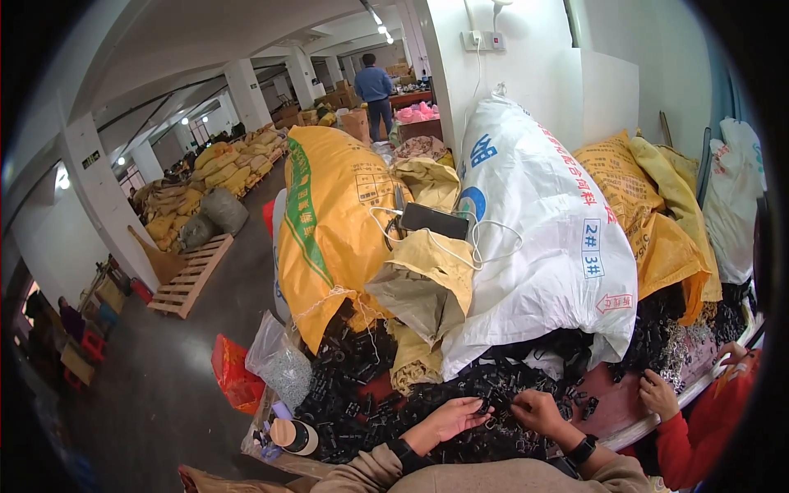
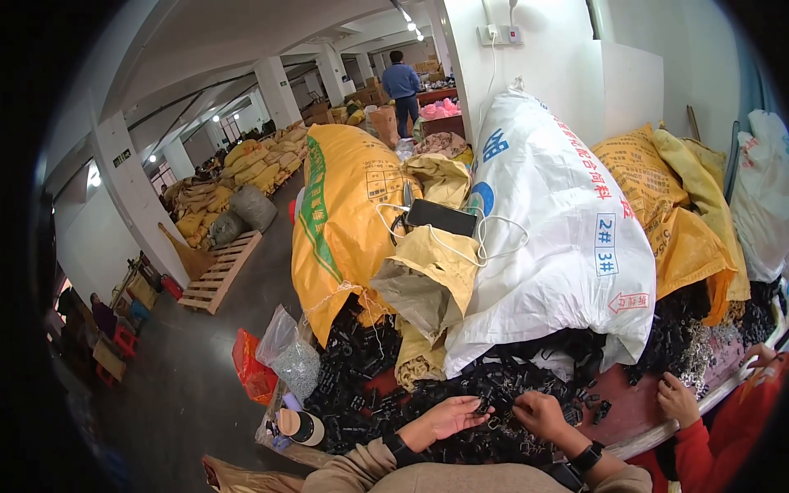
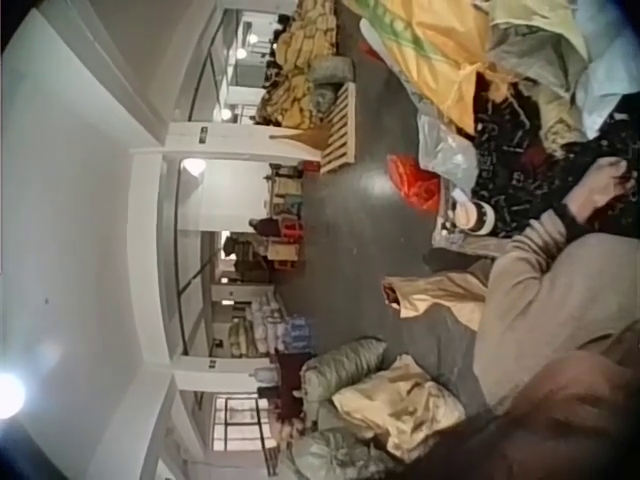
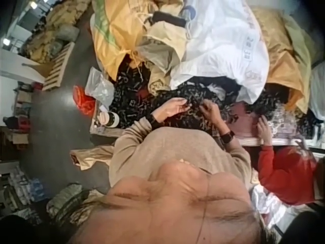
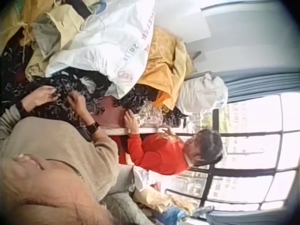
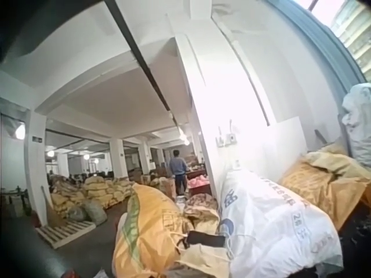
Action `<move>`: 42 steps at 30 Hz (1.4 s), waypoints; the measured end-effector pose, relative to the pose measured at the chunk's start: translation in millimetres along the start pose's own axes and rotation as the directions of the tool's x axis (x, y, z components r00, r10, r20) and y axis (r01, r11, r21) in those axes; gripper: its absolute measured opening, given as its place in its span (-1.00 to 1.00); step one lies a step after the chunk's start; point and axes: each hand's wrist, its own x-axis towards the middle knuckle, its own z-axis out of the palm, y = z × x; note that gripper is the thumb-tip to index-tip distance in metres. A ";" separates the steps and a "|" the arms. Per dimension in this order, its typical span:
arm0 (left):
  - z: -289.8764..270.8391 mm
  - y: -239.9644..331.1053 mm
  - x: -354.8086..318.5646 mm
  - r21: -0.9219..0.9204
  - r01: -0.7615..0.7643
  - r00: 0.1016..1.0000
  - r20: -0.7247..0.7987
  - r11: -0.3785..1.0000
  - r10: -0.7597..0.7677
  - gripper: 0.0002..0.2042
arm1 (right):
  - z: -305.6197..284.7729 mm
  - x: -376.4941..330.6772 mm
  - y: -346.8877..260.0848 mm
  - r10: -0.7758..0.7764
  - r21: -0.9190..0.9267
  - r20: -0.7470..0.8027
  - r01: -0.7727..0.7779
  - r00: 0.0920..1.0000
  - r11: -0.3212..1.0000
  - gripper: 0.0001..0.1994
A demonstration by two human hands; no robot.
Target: The person picks up a black plastic component and a small white part, fits the white part into the component, and then inserts the assembly into a larger black housing before setting it back down.
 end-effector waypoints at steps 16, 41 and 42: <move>-7.8 0.6 1.8 -0.114 -0.060 0.998 -0.028 0.992 0.057 -0.80 | 2.3 -5.9 11.2 -0.137 -0.383 0.238 0.222 0.962 0.897 -0.83; -11.5 0.3 -2.9 -0.196 0.030 0.999 0.038 0.980 -0.022 -0.84 | 17.3 -27.9 21.5 -0.018 -0.552 0.256 0.161 0.966 0.818 -0.78; -13.6 2.1 -1.0 -0.227 0.036 0.999 0.042 0.973 -0.027 -0.84 | 15.8 -26.1 19.0 0.002 -0.541 0.257 0.142 0.966 0.829 -0.80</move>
